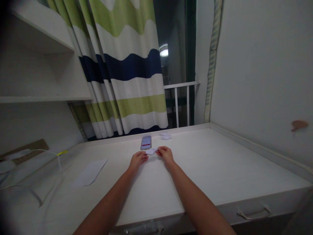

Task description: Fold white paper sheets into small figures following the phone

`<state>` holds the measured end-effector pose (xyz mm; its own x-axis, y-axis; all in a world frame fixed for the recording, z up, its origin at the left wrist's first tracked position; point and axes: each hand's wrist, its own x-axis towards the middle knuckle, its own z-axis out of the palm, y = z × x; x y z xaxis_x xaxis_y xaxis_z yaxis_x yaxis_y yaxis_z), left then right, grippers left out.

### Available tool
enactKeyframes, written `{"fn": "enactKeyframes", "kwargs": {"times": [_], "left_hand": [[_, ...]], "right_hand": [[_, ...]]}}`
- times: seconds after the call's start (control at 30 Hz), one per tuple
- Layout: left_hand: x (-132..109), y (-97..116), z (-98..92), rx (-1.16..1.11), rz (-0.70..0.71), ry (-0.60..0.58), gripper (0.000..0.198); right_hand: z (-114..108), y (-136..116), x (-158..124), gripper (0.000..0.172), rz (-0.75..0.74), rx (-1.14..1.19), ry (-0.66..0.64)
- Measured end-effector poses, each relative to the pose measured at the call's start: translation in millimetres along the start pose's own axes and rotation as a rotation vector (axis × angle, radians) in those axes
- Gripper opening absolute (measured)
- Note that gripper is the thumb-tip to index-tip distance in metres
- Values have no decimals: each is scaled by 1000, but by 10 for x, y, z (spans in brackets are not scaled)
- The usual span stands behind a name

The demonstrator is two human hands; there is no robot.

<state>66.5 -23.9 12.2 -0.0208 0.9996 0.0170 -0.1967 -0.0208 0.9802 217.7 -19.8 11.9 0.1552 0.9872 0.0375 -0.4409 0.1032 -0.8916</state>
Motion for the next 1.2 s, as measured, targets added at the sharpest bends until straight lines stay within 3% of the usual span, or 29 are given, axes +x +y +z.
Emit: {"fn": "enactKeyframes", "kwargs": {"times": [0.13, 0.33, 0.5, 0.7, 0.9, 1.2], "left_hand": [[131, 89, 155, 48, 15, -11, 8], [358, 182, 595, 40, 11, -7, 10], [547, 56, 919, 61, 35, 32, 6], [806, -102, 1175, 135, 76, 49, 9], [1008, -229, 1290, 230, 95, 57, 11], [1164, -338, 1237, 434, 96, 109, 15]], "right_hand": [[-44, -52, 110, 4, -41, -2, 117], [-249, -237, 335, 5, -129, -88, 257], [-517, -337, 577, 6, -185, -219, 307], [-734, -316, 882, 11, -157, -336, 341], [-822, -257, 1160, 21, -109, -569, 379], [-905, -137, 1381, 20, -124, -653, 336]]}}
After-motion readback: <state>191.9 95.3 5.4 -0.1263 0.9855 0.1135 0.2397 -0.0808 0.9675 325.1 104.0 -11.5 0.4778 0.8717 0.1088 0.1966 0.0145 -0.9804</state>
